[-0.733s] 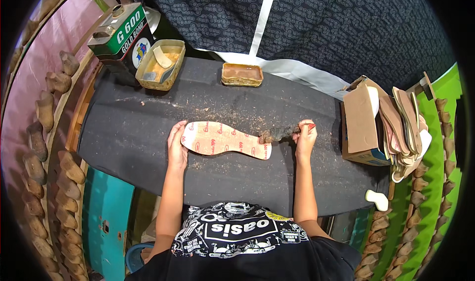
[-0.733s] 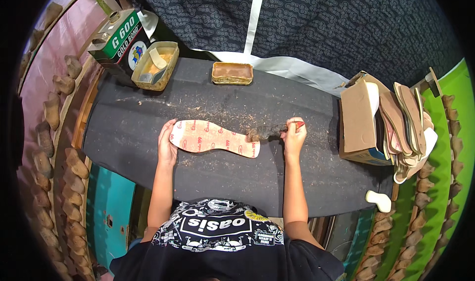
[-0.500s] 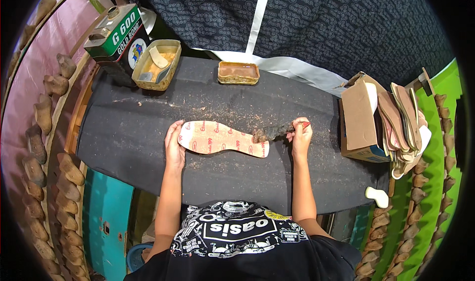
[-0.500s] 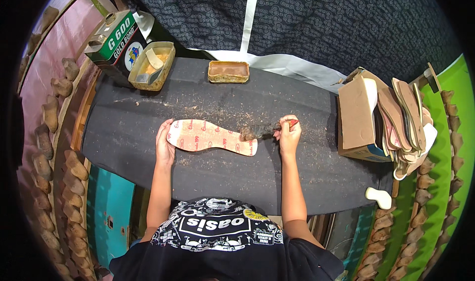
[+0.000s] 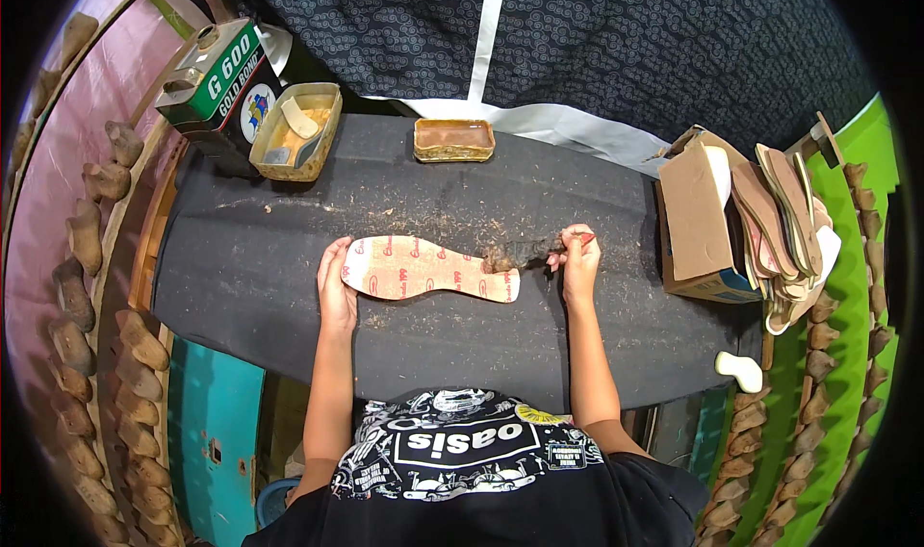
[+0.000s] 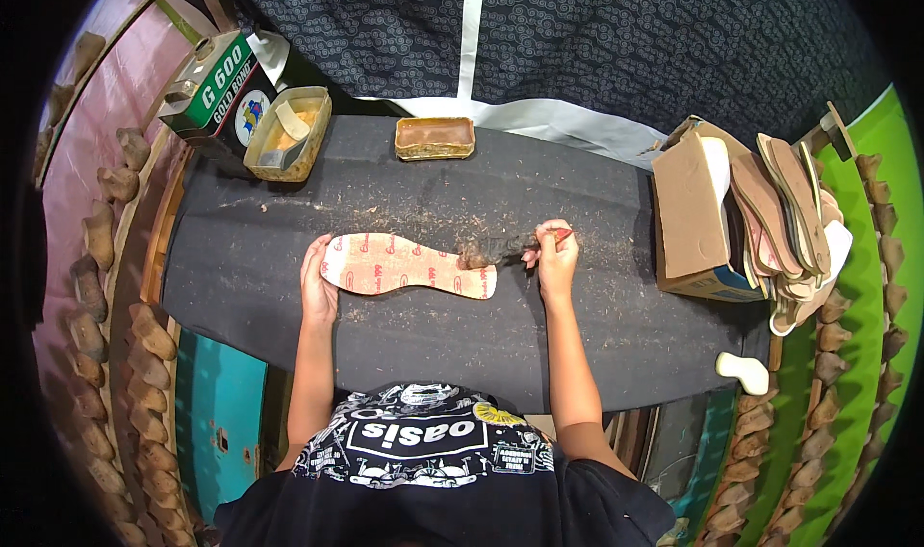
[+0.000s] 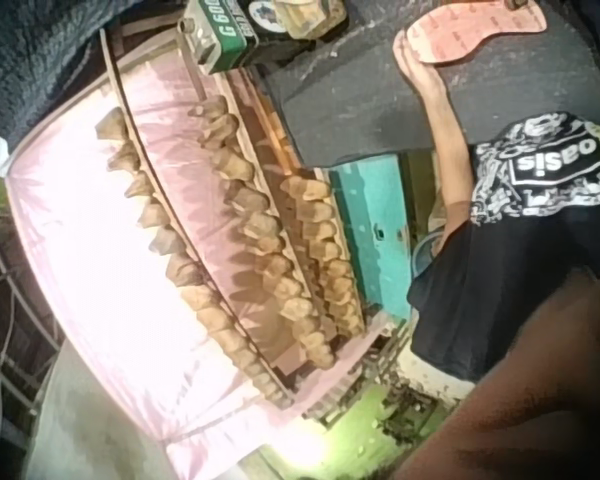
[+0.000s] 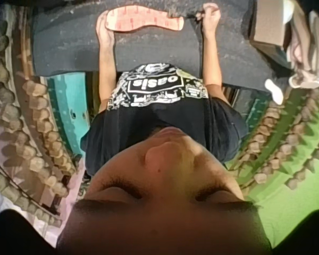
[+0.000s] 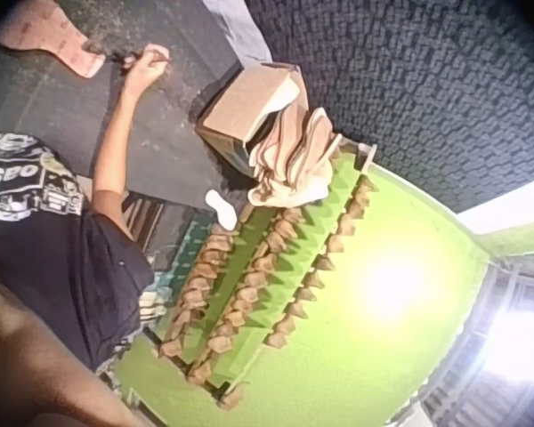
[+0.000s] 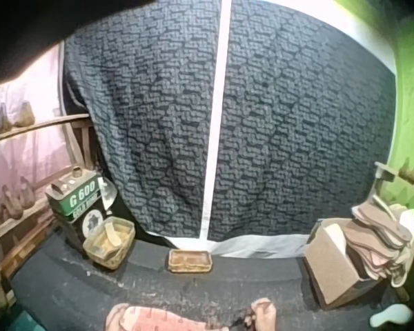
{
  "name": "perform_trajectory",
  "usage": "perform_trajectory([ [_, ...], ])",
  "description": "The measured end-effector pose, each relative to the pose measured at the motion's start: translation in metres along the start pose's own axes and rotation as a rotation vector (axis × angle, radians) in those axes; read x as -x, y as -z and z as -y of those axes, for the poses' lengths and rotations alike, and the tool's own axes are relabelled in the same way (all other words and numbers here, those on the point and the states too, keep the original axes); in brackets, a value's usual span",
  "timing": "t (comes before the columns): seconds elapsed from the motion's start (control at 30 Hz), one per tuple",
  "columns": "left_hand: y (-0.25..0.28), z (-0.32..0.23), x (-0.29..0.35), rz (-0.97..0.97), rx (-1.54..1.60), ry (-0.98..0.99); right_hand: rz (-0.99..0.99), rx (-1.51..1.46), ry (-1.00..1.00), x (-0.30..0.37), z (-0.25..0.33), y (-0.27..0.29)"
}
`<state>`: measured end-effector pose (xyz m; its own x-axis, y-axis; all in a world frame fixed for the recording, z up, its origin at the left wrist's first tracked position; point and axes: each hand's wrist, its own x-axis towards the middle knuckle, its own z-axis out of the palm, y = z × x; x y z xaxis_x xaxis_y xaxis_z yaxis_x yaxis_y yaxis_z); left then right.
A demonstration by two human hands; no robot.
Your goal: Apply adhesive glue to the bottom surface of various shoe soles using a brush.
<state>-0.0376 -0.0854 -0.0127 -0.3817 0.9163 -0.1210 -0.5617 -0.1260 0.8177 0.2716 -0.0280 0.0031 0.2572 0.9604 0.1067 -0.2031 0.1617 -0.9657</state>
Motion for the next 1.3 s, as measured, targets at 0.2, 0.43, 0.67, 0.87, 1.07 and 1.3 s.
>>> perform_trajectory([
  [0.2, 0.002, 0.0, 0.0, 0.007, 0.003, -0.004, -0.047, 0.082, 0.082, -0.01, 0.005, 0.021],
  [0.43, 0.001, -0.001, 0.0, 0.016, 0.0, -0.01, -0.055, 0.036, 0.092, -0.009, 0.007, 0.025],
  [0.67, 0.004, 0.001, -0.001, 0.047, 0.003, -0.005, 0.03, 0.042, 0.039, -0.007, 0.001, 0.016],
  [0.87, 0.002, -0.001, 0.0, 0.021, 0.02, -0.015, -0.048, 0.099, 0.087, -0.011, 0.007, 0.03],
  [1.07, 0.004, 0.001, -0.001, 0.036, 0.012, -0.021, -0.017, 0.046, 0.065, -0.005, 0.007, 0.018],
  [1.3, 0.002, 0.001, 0.0, 0.039, 0.01, -0.021, -0.043, 0.084, 0.135, -0.009, 0.009, 0.028],
])
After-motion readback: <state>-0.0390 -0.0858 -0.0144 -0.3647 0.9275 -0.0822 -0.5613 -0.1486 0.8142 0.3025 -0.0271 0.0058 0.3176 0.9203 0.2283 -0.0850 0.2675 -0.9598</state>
